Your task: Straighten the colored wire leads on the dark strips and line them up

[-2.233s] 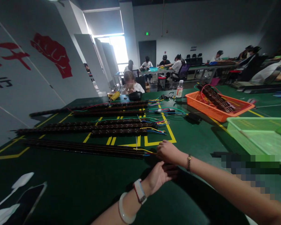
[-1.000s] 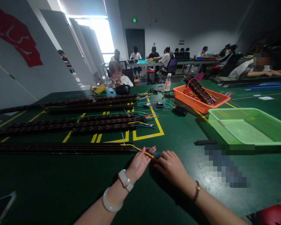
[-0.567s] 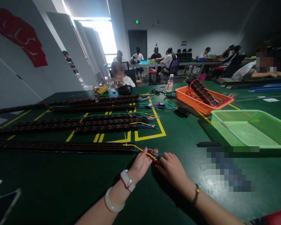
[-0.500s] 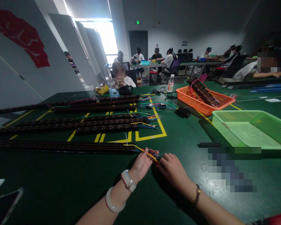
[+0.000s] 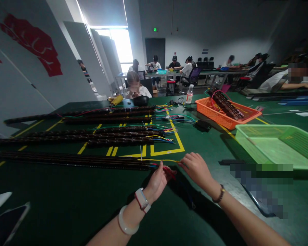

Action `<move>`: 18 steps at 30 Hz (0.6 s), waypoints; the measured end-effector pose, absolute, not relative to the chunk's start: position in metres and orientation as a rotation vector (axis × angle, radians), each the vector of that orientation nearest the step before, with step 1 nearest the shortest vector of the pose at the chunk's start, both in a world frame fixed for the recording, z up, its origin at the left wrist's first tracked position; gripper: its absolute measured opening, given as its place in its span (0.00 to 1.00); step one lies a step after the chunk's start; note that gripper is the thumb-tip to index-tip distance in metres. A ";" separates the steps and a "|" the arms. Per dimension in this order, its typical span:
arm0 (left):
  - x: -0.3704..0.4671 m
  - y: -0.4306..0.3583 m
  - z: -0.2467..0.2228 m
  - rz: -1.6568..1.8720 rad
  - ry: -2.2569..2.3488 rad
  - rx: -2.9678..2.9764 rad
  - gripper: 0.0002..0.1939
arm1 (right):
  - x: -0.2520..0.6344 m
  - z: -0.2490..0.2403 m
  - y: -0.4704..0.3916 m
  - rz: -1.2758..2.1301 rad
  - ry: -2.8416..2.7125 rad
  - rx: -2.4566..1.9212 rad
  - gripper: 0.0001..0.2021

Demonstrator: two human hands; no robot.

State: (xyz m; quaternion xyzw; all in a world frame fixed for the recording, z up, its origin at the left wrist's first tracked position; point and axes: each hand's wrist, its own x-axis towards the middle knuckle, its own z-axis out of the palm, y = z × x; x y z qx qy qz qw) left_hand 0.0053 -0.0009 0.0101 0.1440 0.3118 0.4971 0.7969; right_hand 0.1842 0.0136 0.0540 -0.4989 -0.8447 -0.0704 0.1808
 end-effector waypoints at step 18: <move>0.001 -0.001 0.012 1.020 0.652 0.357 0.12 | 0.192 0.002 0.056 0.161 -2.309 -1.303 0.10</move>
